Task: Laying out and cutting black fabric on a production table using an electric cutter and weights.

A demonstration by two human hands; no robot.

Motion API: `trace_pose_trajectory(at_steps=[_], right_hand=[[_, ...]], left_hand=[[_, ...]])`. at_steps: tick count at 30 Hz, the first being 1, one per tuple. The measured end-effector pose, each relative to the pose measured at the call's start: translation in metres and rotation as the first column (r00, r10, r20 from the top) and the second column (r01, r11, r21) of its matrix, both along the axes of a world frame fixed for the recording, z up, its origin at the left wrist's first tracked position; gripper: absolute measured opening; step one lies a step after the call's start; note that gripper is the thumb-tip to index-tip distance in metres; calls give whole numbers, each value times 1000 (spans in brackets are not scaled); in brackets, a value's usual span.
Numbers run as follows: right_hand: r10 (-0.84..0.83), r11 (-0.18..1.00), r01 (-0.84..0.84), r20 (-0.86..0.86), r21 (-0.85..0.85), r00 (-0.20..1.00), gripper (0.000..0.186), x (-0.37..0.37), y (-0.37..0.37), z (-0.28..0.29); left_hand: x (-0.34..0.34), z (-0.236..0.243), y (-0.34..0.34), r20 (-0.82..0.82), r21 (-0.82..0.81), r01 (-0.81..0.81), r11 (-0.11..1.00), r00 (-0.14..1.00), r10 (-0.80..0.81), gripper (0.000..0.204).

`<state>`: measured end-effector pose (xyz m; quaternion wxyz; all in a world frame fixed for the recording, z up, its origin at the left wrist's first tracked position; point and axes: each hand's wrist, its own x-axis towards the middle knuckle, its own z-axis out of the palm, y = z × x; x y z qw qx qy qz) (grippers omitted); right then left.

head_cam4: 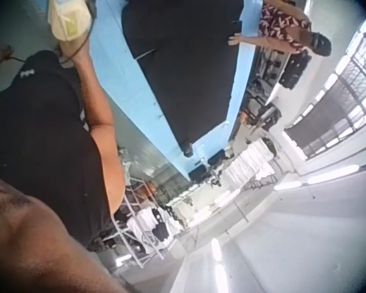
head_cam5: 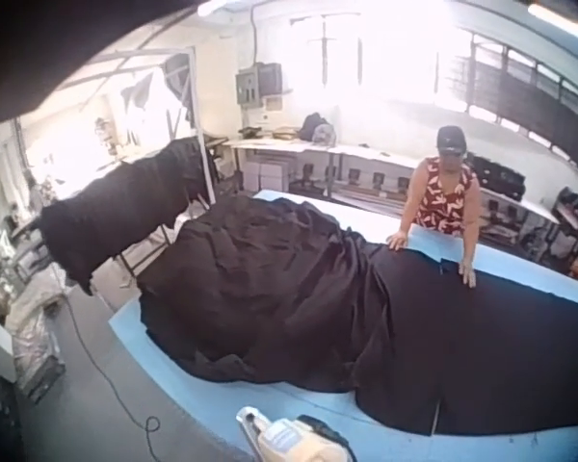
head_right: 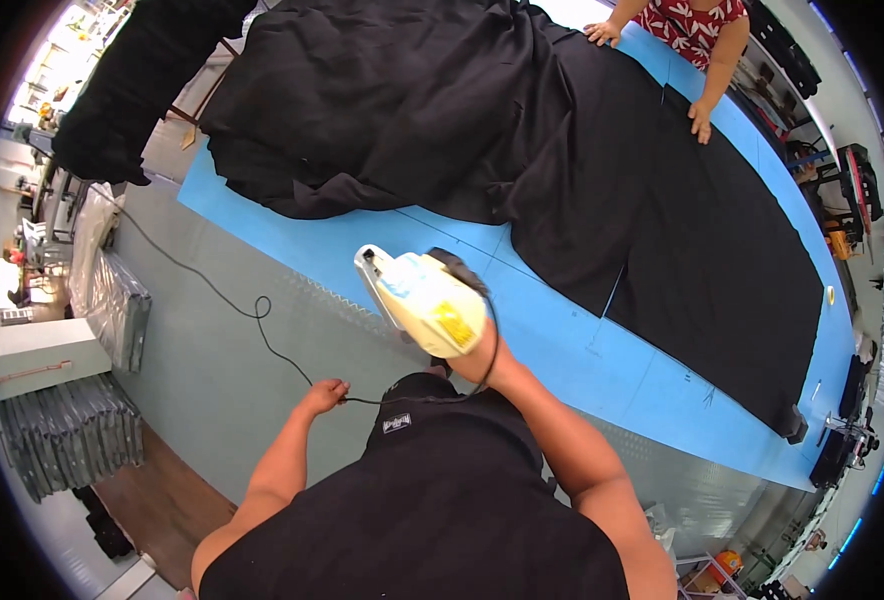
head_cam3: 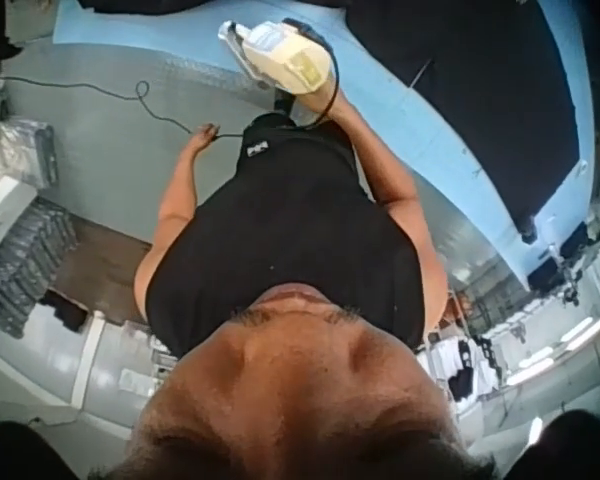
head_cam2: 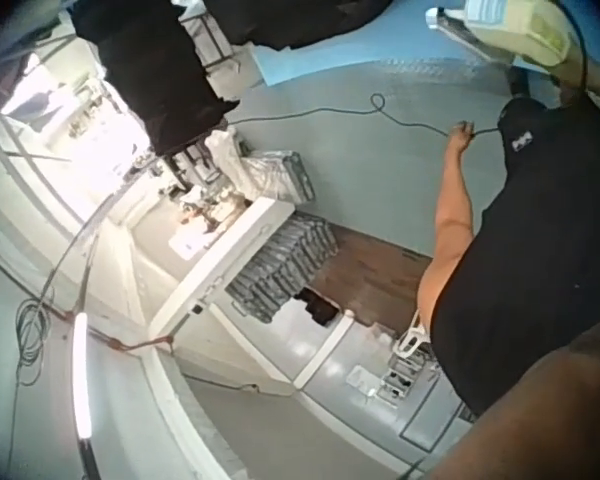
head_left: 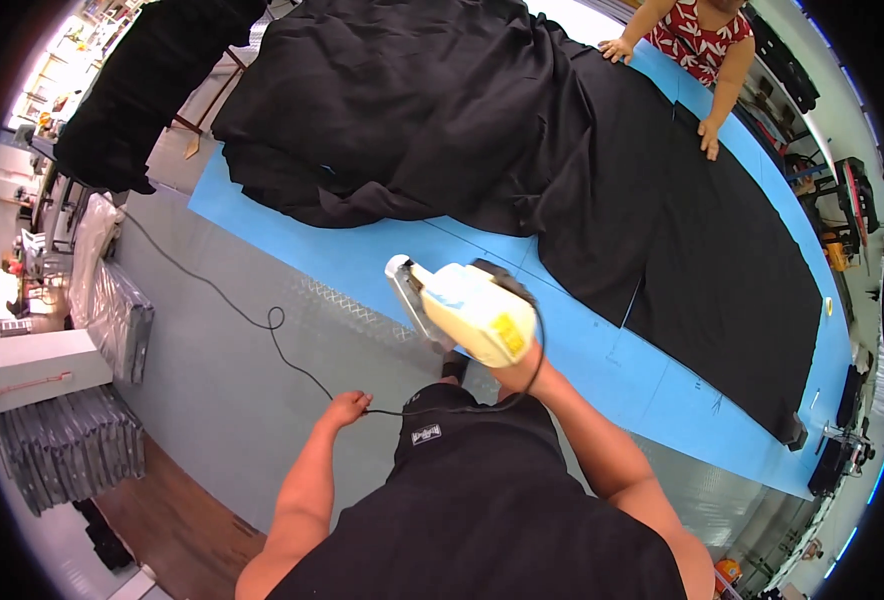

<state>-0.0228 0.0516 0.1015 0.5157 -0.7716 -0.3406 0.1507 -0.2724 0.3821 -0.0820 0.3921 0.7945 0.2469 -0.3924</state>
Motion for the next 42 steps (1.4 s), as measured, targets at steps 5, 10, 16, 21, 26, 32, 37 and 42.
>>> trace_pose_trajectory(at_steps=[5, 10, 16, 21, 26, 32, 37, 42], right_hand=[[-77, 988, 52, -175, -144, 982, 30, 15, 35, -13], [-2, 985, -14, -94, -173, 996, 34, 37, 66, -25], [-83, 958, 46, -120, -283, 989, 51, 56, 59, -24], [-43, 915, 7, -79, -403, 996, 64, 53, 59, -15], [110, 904, -87, 32, -419, 993, 80, 29, -62, 42], [-597, 740, 594, 98, -315, 796, 47, -9, -345, -6], [-695, 573, 749, 287, -333, 659, 44, -6, -469, -63], [-566, 478, 751, 494, -456, 660, 56, 6, -519, -103]], left_hand=[[-4, -14, -34, 345, 179, -58, 982, 939, -7, 40], [-8, -30, -67, 717, 209, -281, 937, 696, 49, 34], [64, 65, -168, 542, -210, 142, 967, 840, -6, 25], [143, 95, -266, 713, -154, 445, 882, 668, -212, 22], [222, 104, -369, 785, -59, 390, 919, 587, -199, 21], [328, 68, -448, 870, 454, 155, 877, 133, -474, 24], [384, 57, -366, 662, 749, -327, 577, 315, -680, 24], [344, 80, -477, 816, 532, 132, 836, 183, -548, 13]])
